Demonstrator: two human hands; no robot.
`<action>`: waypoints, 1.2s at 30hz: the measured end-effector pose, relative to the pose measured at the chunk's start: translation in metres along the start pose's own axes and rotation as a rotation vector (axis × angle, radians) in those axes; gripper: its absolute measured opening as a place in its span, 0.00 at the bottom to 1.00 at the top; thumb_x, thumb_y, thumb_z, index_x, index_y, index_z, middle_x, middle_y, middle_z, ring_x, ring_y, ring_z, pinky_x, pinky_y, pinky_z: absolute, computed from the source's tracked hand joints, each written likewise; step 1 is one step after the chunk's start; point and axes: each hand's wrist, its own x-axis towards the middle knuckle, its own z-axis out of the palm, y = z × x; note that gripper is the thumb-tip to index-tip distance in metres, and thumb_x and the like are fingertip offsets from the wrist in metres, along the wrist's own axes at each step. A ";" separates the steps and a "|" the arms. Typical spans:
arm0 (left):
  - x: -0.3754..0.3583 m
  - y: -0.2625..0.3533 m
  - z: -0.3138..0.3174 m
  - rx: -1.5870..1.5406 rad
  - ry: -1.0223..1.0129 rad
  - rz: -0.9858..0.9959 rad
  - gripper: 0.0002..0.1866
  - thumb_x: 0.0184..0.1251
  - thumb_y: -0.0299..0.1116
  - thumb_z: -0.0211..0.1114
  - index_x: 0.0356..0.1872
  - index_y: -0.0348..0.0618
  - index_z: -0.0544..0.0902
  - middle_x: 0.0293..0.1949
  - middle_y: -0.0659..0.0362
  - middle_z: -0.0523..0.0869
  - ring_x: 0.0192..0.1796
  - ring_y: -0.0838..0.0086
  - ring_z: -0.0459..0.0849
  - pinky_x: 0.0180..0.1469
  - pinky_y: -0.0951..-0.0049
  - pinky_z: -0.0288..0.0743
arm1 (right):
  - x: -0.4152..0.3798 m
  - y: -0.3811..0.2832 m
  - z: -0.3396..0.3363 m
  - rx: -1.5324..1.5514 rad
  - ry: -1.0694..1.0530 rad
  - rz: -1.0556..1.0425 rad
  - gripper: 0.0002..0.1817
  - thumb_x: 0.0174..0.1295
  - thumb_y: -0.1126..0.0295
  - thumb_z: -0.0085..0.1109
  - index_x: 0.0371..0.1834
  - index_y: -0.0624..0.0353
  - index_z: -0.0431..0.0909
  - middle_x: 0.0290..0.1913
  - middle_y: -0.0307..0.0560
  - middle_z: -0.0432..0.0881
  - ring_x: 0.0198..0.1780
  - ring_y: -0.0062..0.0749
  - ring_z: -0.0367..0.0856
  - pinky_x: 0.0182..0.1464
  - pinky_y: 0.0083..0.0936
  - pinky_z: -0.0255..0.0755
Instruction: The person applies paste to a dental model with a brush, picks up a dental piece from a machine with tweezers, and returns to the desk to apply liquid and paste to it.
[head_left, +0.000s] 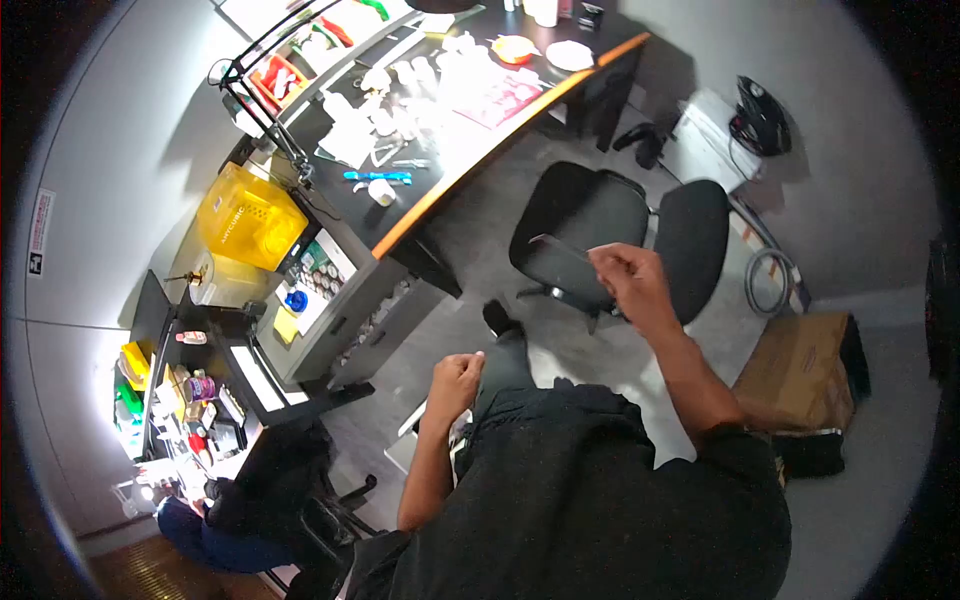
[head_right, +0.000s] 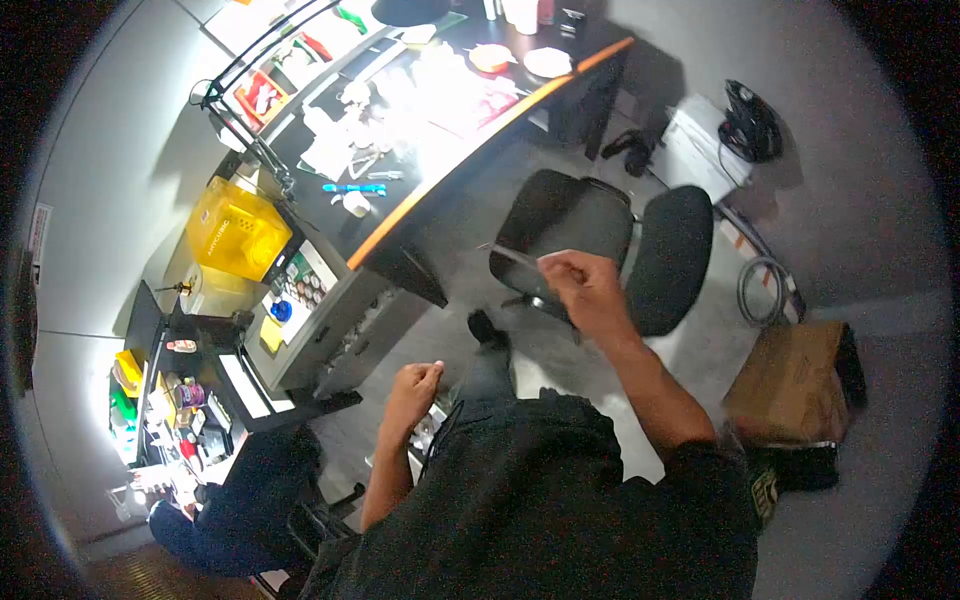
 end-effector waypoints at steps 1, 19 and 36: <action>0.021 0.002 -0.011 -0.020 0.031 -0.019 0.26 0.78 0.43 0.61 0.24 0.28 0.73 0.16 0.51 0.67 0.22 0.72 0.66 0.28 0.60 0.64 | 0.031 -0.002 0.013 0.013 -0.050 -0.020 0.14 0.76 0.63 0.65 0.46 0.64 0.89 0.29 0.31 0.81 0.30 0.11 0.71 0.31 0.17 0.63; 0.306 0.083 -0.155 -0.163 -0.071 0.062 0.13 0.78 0.23 0.50 0.46 0.32 0.85 0.34 0.54 0.90 0.36 0.75 0.89 0.42 0.71 0.84 | 0.361 0.086 0.135 -0.600 -0.096 -0.256 0.09 0.65 0.71 0.68 0.43 0.65 0.88 0.36 0.54 0.88 0.38 0.45 0.88 0.43 0.36 0.81; 0.485 0.077 -0.126 -0.359 0.333 0.374 0.08 0.68 0.23 0.76 0.44 0.32 0.89 0.31 0.56 0.92 0.35 0.78 0.92 0.37 0.79 0.84 | 0.489 0.105 0.154 -0.997 -0.995 -0.644 0.10 0.61 0.69 0.67 0.42 0.61 0.79 0.39 0.53 0.78 0.45 0.51 0.82 0.44 0.43 0.80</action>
